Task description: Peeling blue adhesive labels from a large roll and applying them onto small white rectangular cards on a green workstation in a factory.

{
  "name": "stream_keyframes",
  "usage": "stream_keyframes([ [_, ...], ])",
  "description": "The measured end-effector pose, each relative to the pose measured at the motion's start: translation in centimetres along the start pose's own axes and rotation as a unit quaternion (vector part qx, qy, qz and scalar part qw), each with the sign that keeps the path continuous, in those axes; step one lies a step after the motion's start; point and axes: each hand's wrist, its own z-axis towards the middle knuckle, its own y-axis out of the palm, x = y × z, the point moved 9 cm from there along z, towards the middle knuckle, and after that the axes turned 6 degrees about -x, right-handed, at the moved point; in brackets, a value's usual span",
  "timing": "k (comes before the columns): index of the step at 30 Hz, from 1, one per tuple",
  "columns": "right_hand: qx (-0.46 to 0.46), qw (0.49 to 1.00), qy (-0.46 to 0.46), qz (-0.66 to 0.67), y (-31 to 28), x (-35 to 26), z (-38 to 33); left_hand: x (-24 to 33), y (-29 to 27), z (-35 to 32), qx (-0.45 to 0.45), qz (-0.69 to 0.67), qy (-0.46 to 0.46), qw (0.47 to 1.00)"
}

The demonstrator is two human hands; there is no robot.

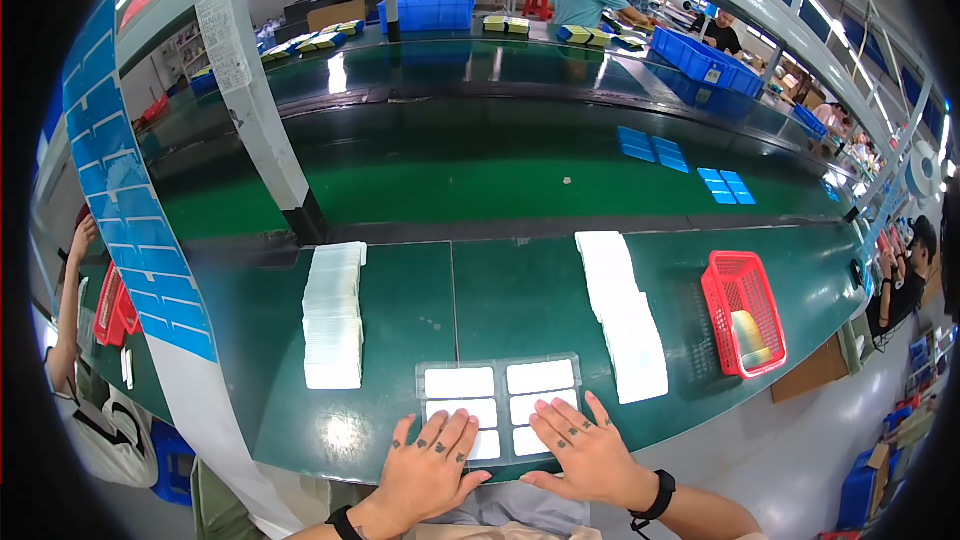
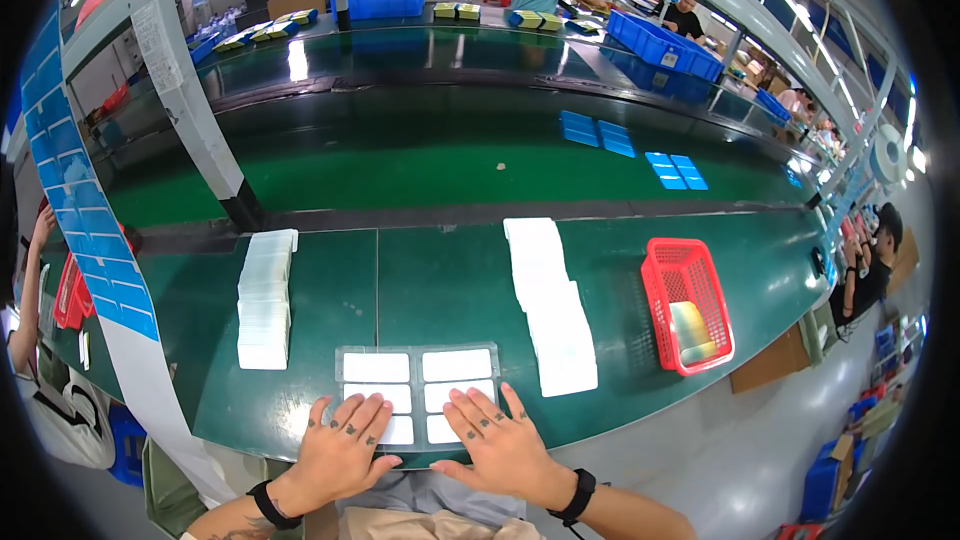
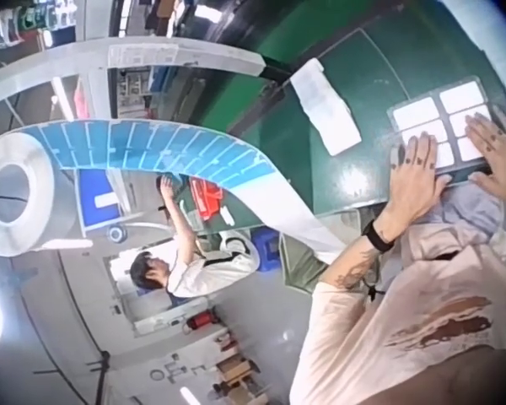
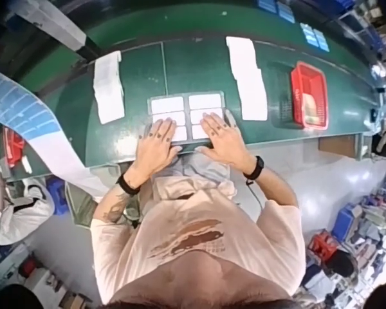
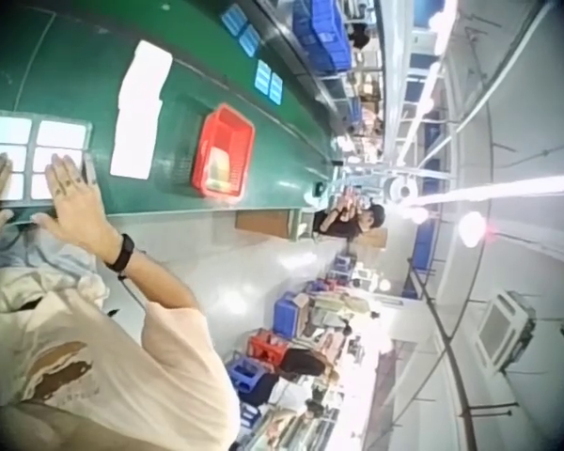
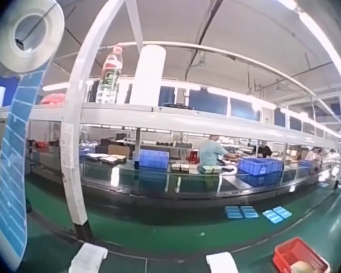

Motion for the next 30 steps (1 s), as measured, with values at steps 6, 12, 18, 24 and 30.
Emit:
stream_keyframes([
  [6,-0.016,0.991,0.028,0.129,0.3,2.3,-1.1,-1.7,1.3,-0.3,-0.012,-0.075,0.022,0.997],
  [12,-0.013,0.999,0.03,-0.014,0.7,-2.6,-3.8,1.5,0.6,-3.4,-0.01,0.01,-0.008,1.0],
  [18,-0.022,0.979,0.058,0.195,-0.3,0.5,-1.9,-0.3,-0.1,-2.3,-0.037,-0.081,-0.002,0.996],
  [24,0.11,0.986,0.034,0.123,-3.2,0.9,3.6,-3.8,-1.2,0.1,0.02,-0.075,-0.049,0.996],
  [30,0.01,0.972,0.072,0.222,-7.1,-3.6,5.7,-9.5,-8.2,-4.8,0.192,-0.116,-0.031,0.974],
])
